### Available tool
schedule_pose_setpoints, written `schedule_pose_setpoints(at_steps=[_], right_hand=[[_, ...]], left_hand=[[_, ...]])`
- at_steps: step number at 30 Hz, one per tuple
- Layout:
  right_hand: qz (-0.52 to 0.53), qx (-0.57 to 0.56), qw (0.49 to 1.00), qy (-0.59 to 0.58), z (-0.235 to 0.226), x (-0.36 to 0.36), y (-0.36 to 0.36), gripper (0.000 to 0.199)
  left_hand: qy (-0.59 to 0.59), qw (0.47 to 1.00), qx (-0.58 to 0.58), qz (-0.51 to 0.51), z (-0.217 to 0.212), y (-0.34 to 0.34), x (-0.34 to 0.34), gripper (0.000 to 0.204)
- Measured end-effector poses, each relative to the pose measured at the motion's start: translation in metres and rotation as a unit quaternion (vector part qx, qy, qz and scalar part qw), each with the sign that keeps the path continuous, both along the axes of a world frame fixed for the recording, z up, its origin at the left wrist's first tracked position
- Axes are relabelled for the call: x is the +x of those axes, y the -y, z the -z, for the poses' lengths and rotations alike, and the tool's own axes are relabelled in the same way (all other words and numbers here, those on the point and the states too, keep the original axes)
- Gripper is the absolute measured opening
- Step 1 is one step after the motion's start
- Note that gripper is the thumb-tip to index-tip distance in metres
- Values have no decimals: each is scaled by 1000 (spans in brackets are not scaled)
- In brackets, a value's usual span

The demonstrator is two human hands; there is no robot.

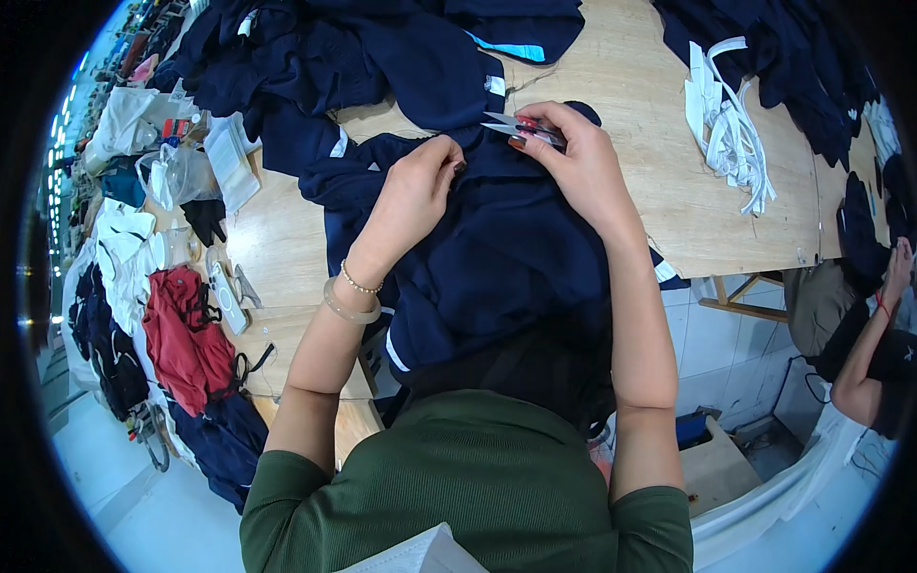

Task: Trim loose threads and inspect labels on blue athletic shorts using thread snips.

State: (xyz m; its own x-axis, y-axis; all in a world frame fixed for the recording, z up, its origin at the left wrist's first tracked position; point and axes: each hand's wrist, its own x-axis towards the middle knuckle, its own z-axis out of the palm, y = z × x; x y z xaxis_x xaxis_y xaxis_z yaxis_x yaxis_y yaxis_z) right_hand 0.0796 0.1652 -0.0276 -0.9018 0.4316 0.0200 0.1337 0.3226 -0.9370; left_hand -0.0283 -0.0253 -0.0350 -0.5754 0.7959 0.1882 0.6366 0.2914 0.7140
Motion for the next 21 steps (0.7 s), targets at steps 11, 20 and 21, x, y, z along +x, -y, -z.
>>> schedule_pose_setpoints(at_steps=[11,20,21], right_hand=[[-58,127,987,73,-9,10,1,12],[-101,184,975,69,-19,1,11,16],[-106,195,973,63,-19,0,11,17]], left_hand=[[27,999,-21,-27,-2,0,2,7],[4,999,-13,-31,-2,1,4,7],[4,999,-12,-31,-3,1,4,7]])
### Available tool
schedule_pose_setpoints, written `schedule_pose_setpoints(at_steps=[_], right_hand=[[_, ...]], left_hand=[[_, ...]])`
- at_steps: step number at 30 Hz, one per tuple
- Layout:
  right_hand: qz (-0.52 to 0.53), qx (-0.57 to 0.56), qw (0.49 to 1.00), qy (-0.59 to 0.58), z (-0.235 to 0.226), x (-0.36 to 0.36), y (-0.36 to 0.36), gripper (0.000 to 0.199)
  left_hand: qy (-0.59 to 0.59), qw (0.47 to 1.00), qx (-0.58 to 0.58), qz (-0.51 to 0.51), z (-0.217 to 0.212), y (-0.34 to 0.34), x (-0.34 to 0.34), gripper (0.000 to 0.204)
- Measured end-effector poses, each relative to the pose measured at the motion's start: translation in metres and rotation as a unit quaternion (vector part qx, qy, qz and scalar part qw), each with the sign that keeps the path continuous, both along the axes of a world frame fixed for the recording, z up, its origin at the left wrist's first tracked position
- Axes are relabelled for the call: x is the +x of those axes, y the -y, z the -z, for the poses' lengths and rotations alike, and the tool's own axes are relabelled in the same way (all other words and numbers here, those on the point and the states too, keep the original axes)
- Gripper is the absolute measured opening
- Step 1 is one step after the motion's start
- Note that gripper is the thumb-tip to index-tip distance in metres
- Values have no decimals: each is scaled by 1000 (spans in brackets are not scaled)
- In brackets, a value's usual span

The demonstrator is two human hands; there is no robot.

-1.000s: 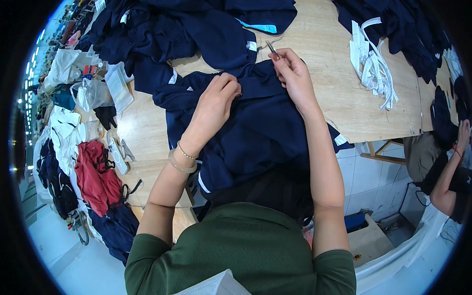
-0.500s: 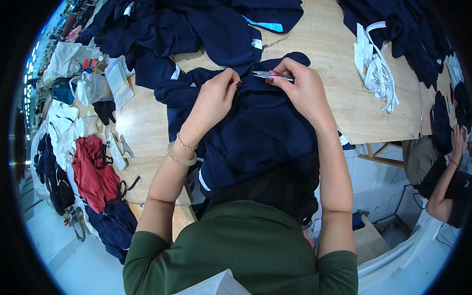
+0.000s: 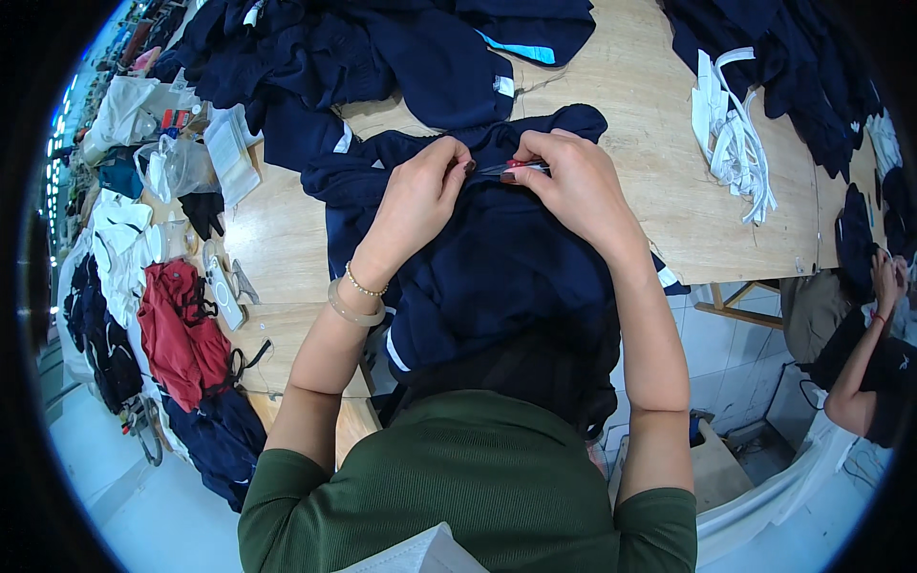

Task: Trim loose threads and inspect labels on blue athletic shorts using thread snips.

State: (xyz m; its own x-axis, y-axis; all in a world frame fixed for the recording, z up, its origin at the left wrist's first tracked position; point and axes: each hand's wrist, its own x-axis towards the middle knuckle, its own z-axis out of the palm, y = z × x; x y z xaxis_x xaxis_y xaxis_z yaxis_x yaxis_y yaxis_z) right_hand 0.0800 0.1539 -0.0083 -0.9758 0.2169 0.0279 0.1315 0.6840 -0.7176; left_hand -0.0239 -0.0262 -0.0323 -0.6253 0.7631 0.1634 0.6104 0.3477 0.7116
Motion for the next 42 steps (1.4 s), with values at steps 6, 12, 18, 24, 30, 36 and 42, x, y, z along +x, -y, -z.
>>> schedule_pose_setpoints(at_steps=[6,12,18,24,30,36,42], right_hand=[[3,21,1000,7,2,-2,4,17],[7,45,999,18,0,-1,5,19],[19,35,998,40,-5,1,4,20],[12,28,999,28,2,-1,8,19],[13,29,999,20,11,0,5,16],[93,-119,988,-8,31,15,-7,13],[115,-165,980,-7,36,22,-11,11]], left_hand=[[-11,1000,-6,4,0,1,1,7],[-22,1000,-14,3,0,1,2,7],[-25,1000,-14,5,0,1,3,7],[-40,999,-11,8,2,1,4,6],[-24,1000,3,5,5,2,1,6],[138,990,3,-21,21,12,-9,4],[229,945,162,-169,19,15,-17,12]])
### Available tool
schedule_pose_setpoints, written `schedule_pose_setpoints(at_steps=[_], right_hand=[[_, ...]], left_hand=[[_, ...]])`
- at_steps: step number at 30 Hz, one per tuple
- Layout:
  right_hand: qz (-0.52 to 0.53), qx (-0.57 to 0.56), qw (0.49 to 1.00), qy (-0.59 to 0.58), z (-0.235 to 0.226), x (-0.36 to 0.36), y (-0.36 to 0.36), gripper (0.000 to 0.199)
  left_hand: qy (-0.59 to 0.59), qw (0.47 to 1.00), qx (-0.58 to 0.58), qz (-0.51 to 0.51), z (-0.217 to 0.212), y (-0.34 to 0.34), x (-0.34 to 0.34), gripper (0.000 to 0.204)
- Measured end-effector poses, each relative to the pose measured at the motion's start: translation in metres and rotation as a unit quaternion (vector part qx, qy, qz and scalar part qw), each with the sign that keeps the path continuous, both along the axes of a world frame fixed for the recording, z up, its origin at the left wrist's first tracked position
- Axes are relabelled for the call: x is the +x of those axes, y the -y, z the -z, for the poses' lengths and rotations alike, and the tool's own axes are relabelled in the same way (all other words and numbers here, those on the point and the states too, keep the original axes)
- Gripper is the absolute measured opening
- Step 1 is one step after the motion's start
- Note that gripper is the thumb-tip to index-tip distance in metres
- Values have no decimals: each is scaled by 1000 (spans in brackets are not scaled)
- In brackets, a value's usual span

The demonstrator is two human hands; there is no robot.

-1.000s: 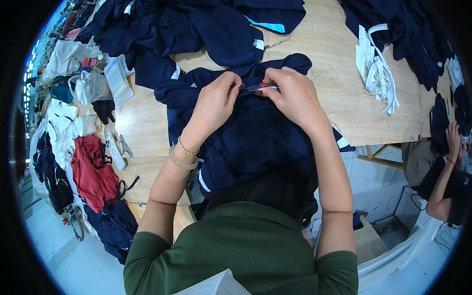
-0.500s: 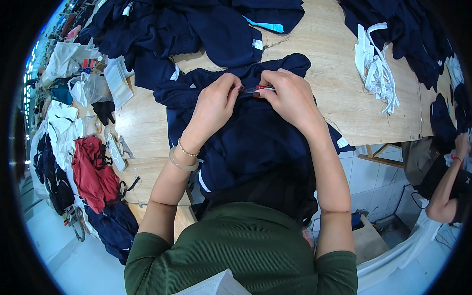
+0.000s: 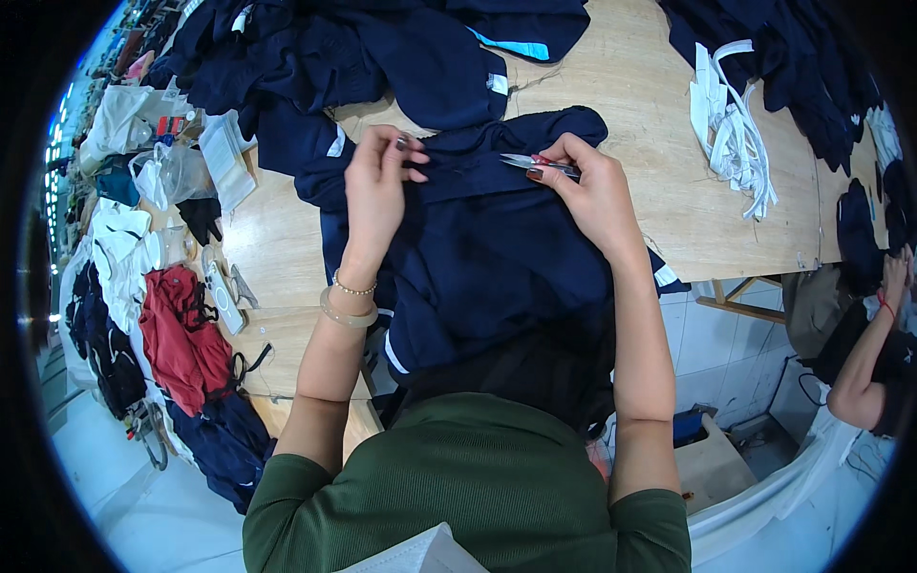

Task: Trim loose threads and inspect labels on blue athletic shorts using thread snips.

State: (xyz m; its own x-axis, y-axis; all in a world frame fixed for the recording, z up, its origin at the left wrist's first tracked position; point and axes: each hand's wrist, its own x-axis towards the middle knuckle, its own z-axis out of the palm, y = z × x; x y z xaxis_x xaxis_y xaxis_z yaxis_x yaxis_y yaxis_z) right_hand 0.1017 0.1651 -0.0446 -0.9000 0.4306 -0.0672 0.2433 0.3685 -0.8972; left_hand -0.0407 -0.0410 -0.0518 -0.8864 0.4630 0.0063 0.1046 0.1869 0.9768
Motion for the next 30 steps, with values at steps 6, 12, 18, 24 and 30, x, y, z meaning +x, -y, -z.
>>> schedule_pose_setpoints(at_steps=[6,12,18,24,30], right_hand=[[11,-28,999,-20,4,0,-2,13],[7,-47,998,-31,4,0,-1,13],[-16,24,999,-33,3,4,1,9],[-62,91,994,-9,-11,0,13,10],[-70,115,991,6,-13,-1,15,11]], left_hand=[[-271,949,-73,141,-22,-3,15,28],[-324,914,-114,215,-8,-15,28,21],[-172,973,-76,137,-1,-19,21,5],[-86,986,-66,123,2,-18,22,4],[-35,989,-55,135,6,-17,20,5]])
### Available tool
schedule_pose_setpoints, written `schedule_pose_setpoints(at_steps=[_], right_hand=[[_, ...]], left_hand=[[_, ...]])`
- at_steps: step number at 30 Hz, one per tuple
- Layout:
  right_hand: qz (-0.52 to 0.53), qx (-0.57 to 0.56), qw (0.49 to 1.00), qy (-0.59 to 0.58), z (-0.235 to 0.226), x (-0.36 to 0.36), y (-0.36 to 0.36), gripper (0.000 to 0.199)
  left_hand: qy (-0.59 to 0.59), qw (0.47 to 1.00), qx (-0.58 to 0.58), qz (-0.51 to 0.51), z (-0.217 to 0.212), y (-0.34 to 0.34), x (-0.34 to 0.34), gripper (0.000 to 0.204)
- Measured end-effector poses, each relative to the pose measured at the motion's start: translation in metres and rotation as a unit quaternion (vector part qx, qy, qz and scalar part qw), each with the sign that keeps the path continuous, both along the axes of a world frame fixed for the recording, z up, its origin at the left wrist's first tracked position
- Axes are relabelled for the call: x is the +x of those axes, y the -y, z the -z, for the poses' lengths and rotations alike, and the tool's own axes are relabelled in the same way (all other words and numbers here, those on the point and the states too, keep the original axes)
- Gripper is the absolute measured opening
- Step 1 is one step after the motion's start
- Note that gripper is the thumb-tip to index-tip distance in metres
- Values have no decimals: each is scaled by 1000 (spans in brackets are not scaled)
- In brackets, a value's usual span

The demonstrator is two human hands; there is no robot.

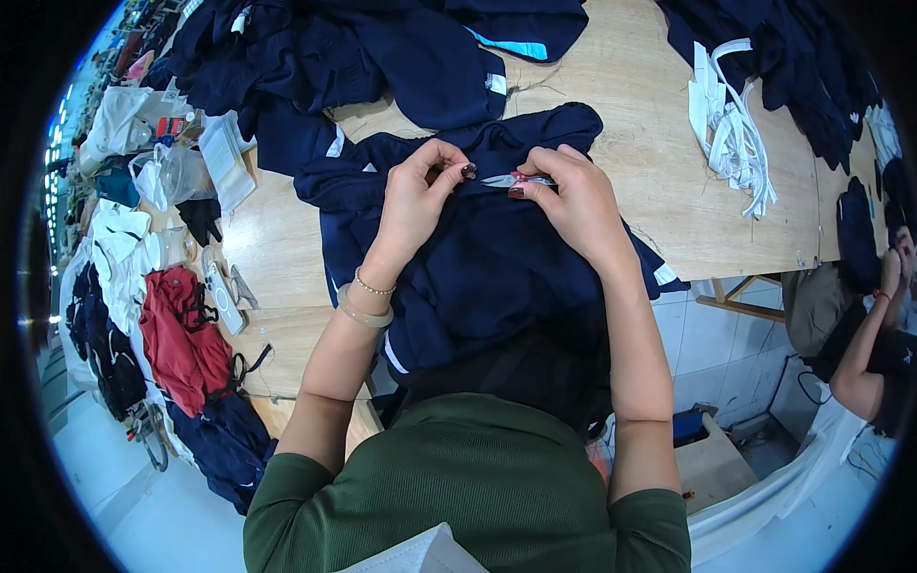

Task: Trim loose threads and inspect labels on blue athletic shorts using thread snips.

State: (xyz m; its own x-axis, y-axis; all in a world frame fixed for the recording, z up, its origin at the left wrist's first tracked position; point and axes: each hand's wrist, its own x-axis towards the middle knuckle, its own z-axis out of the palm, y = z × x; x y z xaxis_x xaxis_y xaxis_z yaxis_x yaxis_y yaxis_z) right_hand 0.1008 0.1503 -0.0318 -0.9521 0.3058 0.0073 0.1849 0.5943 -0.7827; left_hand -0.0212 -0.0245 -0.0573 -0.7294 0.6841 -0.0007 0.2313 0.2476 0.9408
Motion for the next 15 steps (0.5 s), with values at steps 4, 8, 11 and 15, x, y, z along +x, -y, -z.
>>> schedule_pose_setpoints(at_steps=[4,8,11,15], right_hand=[[19,-20,999,-25,5,3,-6,13],[101,-53,992,-55,6,9,-17,15],[119,-50,991,-34,3,14,-23,13],[137,-78,985,-62,1,16,-18,14]], left_hand=[[14,999,35,-27,-1,-1,0,8],[-101,993,38,-52,-7,6,-2,15],[-227,974,14,-3,-21,8,4,17],[-334,937,-16,99,-15,4,7,20]])
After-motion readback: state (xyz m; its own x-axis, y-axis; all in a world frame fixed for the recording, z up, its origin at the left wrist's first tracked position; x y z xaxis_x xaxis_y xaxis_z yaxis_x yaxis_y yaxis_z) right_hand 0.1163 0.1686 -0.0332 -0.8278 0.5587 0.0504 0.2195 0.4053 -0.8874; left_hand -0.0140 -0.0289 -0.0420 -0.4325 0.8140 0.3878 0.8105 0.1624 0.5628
